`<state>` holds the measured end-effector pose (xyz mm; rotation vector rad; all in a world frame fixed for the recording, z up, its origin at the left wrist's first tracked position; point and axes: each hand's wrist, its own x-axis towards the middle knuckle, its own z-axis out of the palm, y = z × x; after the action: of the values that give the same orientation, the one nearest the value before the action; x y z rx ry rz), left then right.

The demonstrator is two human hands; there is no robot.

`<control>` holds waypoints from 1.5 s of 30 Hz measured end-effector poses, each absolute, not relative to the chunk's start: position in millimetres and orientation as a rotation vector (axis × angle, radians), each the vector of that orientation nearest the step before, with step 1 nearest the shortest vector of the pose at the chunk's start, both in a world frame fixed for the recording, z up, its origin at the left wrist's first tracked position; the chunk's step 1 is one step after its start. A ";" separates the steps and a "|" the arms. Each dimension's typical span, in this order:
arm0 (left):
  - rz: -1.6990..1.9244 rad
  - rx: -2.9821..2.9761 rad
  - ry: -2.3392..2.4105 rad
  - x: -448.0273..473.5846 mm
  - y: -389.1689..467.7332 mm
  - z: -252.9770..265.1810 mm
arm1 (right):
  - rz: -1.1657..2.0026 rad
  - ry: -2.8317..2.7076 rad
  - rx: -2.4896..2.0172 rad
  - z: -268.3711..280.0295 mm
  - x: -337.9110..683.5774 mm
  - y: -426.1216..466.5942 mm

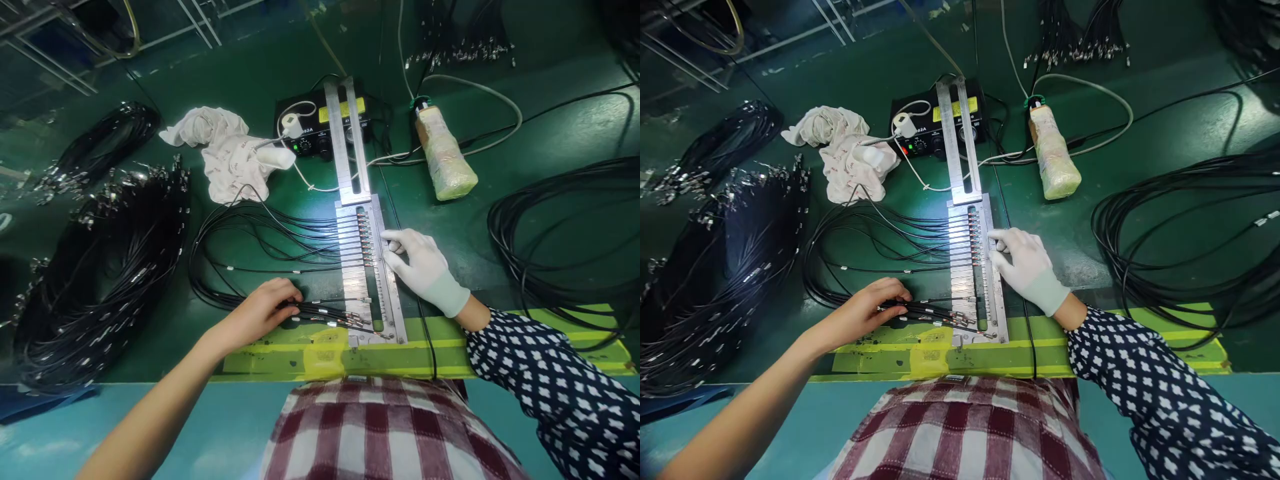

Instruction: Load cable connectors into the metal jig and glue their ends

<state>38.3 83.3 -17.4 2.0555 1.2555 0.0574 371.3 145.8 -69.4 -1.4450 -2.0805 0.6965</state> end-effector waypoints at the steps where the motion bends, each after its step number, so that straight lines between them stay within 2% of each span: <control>1: 0.040 2.042 1.260 36.5 83.1 -18.5 | 0.697 -2.083 -1.447 -69.2 371.2 145.7; 8: 0.252 1.888 1.341 29.9 90.9 -25.7 | 0.679 -2.077 -1.432 -70.1 370.8 145.1; 12: 0.350 2.193 1.424 44.2 93.4 -33.3 | 0.696 -2.076 -1.432 -68.2 370.7 144.8; 18: 0.340 2.493 1.274 80.9 91.7 -53.2 | 0.723 -2.077 -1.448 -64.1 370.1 144.1; 27: 0.704 2.308 1.207 85.8 91.1 -53.7 | 0.714 -2.074 -1.441 -66.6 370.4 143.7; 34: 0.517 2.285 1.038 104.5 110.5 -46.3 | 0.725 -2.080 -1.455 -64.9 369.3 144.0; 38: 0.426 2.309 1.091 106.4 117.9 -45.4 | 0.747 -2.084 -1.464 -62.5 369.1 144.0; 45: 0.585 2.251 1.079 103.3 117.5 -51.1 | 0.772 -2.085 -1.460 -61.5 369.1 145.1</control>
<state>103.3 117.5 -51.1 2.2514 1.0787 0.5847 369.1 145.1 -61.5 -1.4600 -2.0851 0.7724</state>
